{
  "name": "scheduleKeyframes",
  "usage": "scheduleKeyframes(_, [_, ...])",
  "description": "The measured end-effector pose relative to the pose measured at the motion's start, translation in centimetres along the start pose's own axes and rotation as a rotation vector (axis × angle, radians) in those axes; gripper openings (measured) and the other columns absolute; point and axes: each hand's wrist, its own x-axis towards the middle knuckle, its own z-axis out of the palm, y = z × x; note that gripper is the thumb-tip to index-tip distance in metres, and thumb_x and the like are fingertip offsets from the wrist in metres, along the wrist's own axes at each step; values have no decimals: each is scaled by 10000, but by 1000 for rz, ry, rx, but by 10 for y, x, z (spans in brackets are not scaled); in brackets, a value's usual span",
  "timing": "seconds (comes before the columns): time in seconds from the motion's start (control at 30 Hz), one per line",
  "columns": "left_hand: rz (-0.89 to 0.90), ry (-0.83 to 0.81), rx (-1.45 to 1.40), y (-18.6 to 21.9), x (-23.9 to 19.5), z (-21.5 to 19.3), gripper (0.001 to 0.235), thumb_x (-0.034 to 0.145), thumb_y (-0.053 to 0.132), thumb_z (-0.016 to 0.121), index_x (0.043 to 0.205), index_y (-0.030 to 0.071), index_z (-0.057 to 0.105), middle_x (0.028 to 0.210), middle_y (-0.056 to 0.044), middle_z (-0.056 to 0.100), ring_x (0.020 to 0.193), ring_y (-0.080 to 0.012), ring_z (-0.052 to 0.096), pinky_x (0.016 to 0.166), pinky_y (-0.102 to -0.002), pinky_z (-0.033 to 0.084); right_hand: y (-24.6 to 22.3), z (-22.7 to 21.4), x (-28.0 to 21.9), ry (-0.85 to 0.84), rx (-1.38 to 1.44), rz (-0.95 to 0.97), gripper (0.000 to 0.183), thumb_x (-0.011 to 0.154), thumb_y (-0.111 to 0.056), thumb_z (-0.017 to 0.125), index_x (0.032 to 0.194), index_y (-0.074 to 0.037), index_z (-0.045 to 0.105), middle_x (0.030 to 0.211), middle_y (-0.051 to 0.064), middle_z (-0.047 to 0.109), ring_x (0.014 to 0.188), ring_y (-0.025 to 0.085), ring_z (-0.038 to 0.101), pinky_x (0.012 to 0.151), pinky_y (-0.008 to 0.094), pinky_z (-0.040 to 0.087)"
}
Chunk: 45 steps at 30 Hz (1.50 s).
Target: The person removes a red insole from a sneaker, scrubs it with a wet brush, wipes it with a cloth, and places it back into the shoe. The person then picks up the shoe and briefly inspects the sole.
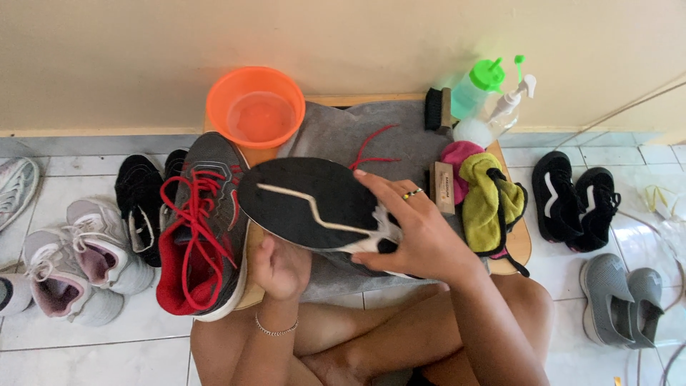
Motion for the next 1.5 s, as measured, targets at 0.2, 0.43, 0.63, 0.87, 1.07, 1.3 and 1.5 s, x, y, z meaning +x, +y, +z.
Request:
scheduleKeyframes(0.2, [32, 598, -15, 17, 21, 48, 640, 1062, 543, 618, 1588, 186, 689, 1600, -70, 718, 1502, -324, 647, 1300, -569, 470, 6, -5, -15, -79, 243, -75, 996, 948, -384, 931, 1726, -31, 418, 1778, 161, 547, 1613, 300, 587, 1325, 430, 457])
scheduleKeyframes(0.43, [50, 621, 124, 11, 23, 48, 767, 1055, 733, 592, 1662, 267, 541, 1796, -95, 511, 1608, -330, 552, 1380, -592, 413, 81, -60, -34, 129, 33, 228, 882, 806, 0, 944, 1630, -22, 628, 1480, 289, 712, 1367, 561, 672, 1170, 643, 498])
scheduleKeyframes(0.63, [48, 642, 85, 13, 26, 43, 804, 1059, 766, 572, 1688, 269, 523, 1821, -80, 475, 1618, -320, 540, 1369, -605, 425, 138, -41, -53, 132, 190, 483, 1135, 711, 2, 995, 1738, -152, 537, 1558, 247, 673, 1476, 484, 603, 1258, 571, 442])
scheduleKeyframes(0.87, [31, 539, 212, 11, 25, 65, 949, 1074, 832, 433, 1808, 259, 249, 1926, -85, 191, 1741, -344, 341, 1421, -569, 312, 141, -31, -44, 52, 144, 519, 1304, 647, -93, 1069, 1799, -208, 470, 1471, 270, 627, 1351, 414, 564, 1204, 531, 440])
scheduleKeyframes(1.07, [-22, 523, 239, 3, 22, 81, 985, 1038, 877, 377, 1805, 281, 208, 1930, -82, 164, 1746, -348, 325, 1426, -558, 301, 182, -21, -65, 184, 364, 474, 1233, 637, -149, 1085, 1740, -148, 535, 1483, 230, 643, 1299, 330, 596, 1154, 505, 464])
scheduleKeyframes(1.3, [-61, 545, 223, 0, 32, 84, 1001, 1024, 884, 387, 1807, 286, 212, 1930, -87, 169, 1745, -353, 324, 1424, -563, 304, 209, -6, -82, 486, 1092, 266, 1246, 844, -779, 671, 1781, -2, 405, 1443, 255, 758, 1392, 346, 733, 1211, 447, 533])
scheduleKeyframes(1.5, [-100, 555, 218, 0, 31, 83, 1013, 1012, 889, 395, 1808, 289, 214, 1930, -91, 173, 1744, -358, 324, 1423, -566, 306, 220, -11, -91, 619, 1321, 286, 1061, 974, -796, 539, 1683, -8, 578, 1284, 269, 825, 1241, 373, 820, 1087, 461, 654])
